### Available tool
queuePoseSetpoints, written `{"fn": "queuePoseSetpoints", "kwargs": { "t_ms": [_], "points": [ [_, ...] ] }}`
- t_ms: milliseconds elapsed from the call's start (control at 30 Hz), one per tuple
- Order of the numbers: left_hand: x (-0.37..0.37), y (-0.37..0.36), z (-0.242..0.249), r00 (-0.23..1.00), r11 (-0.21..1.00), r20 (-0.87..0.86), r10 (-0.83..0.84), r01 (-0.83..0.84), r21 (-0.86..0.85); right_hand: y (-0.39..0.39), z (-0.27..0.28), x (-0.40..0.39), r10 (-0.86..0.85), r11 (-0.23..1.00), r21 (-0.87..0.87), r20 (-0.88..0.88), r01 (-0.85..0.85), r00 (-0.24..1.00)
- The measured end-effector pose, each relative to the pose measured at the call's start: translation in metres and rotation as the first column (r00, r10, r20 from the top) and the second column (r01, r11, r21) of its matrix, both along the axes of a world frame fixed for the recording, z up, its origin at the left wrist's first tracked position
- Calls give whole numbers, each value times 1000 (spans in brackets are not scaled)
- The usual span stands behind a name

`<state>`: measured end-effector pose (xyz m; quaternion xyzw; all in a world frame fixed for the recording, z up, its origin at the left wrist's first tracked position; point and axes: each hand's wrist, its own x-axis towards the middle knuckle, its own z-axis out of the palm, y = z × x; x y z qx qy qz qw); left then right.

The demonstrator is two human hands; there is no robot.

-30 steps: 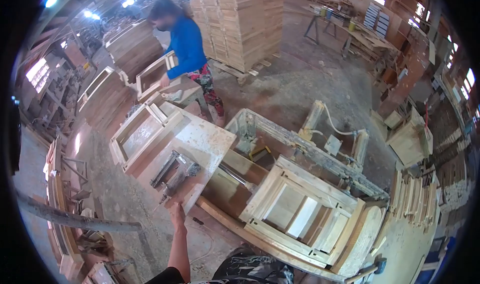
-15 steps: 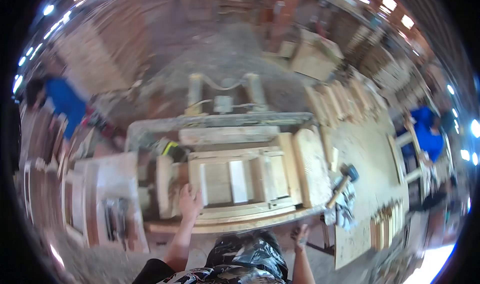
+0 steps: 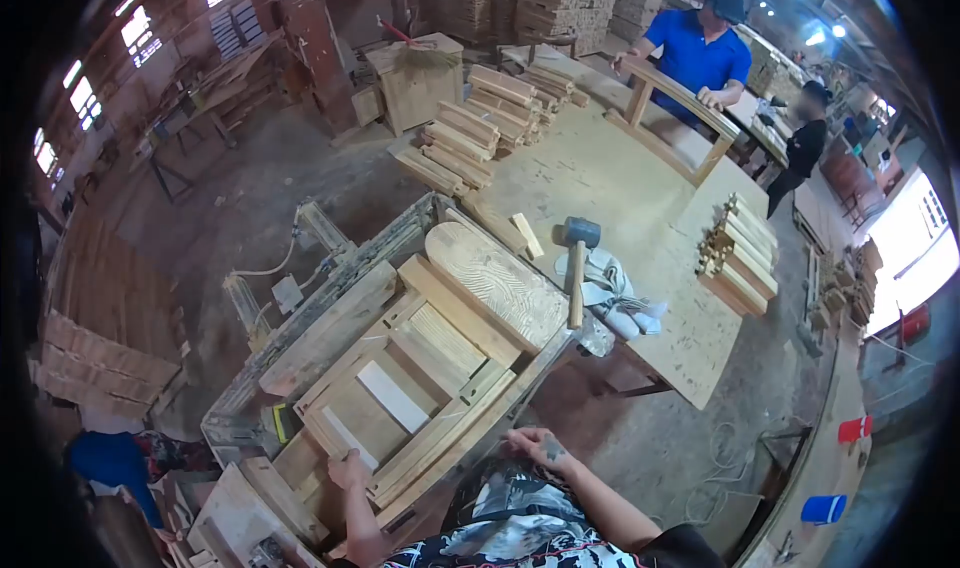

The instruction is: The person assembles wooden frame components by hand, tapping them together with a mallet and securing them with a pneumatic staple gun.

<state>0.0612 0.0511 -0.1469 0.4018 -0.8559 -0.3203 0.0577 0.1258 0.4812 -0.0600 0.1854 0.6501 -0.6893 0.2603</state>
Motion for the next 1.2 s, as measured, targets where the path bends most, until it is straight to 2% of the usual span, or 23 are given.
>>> {"fn": "queuePoseSetpoints", "kwargs": {
  "t_ms": [33, 67, 100, 133, 167, 233, 267, 367, 400, 467, 600, 667, 700, 767, 800, 867, 900, 967, 1000, 1067, 1133, 1167, 1200],
  "points": [
    [1, -2, 1, 1000, 999, 27, -17, 18, -46, -7, 18, -13, 119, 991, -54, -8, -119, 993],
    [2, -1, 13, 1000, 998, 25, 6, -5, -61, -15, 16, -24, 141, 988, -68, -12, -142, 990],
    [1, 9, 44, 1000, 996, 7, 6, -6, -89, -21, 14, -34, 226, 954, -206, 13, -218, 974],
    [-1, 16, 70, 1000, 992, -10, 16, -17, -122, -26, 12, -44, 321, 892, -345, 29, -292, 947],
    [-5, 18, 86, 999, 977, 48, -9, 19, -212, -32, 11, -54, 373, 867, -367, 25, -339, 928],
    [-12, 24, 126, 990, 934, 143, -8, 59, -354, -47, 9, -74, 523, 726, -558, 70, -401, 849],
    [-16, 36, 148, 984, 912, 176, 11, 63, -405, -53, 10, -86, 612, 676, -559, 62, -480, 789],
    [-28, 66, 202, 968, 881, 241, 68, 55, -469, -70, -1, -100, 588, 601, -762, 217, -241, 779],
    [-29, 77, 223, 963, 882, 257, 87, 46, -469, -73, 1, -105, 557, 608, -786, 323, -110, 765],
    [-18, 89, 254, 956, 879, 244, 165, -30, -477, -75, -5, -111, 483, 645, -764, 402, -6, 778],
    [52, 69, 265, 985, 741, -6, 173, -134, -658, -87, 29, -99, 631, 494, -861, 263, -116, 730],
    [90, 59, 281, 965, 761, -179, 190, -260, -594, -102, 48, -89, 673, 480, -831, 143, -282, 726],
    [108, 54, 288, 958, 753, -191, 213, -285, -593, -111, 50, -86, 713, 424, -835, 69, -351, 697],
    [145, 44, 296, 868, 789, -246, 432, -496, -364, -133, 59, -82, 745, 392, -803, -9, -449, 667],
    [168, 31, 288, 867, 788, -251, 431, -497, -362, -148, 71, -81, 761, 368, -765, -79, -529, 644],
    [220, 0, 258, 663, 727, -466, 585, -684, -61, -188, 94, -76, 760, 369, -722, -128, -585, 637],
    [240, -10, 253, 669, 737, -470, 576, -674, -57, -210, 104, -71, 769, 309, -697, -216, -646, 601],
    [276, -35, 243, 446, 607, -535, 718, -777, 167, -259, 128, -57, 741, 149, -646, -429, -748, 517],
    [296, -47, 233, 452, 619, -534, 715, -765, 181, -283, 144, -49, 701, 45, -606, -547, -794, 457],
    [334, -82, 212, 198, 498, -518, 832, -677, 542, -309, 196, -29, 634, -104, -531, -687, -841, 355],
    [368, -126, 197, 59, 400, -500, 864, -684, 610, -324, 202, -15, 627, -138, -533, -699, -835, 343],
    [394, -157, 179, 48, 454, -573, 818, -666, 592, -327, 196, -12, 635, -119, -525, -693, -843, 341],
    [412, -184, 174, 66, 448, -578, 814, -703, 552, -323, 184, -12, 673, 23, -388, -675, -921, 301]
  ]
}}
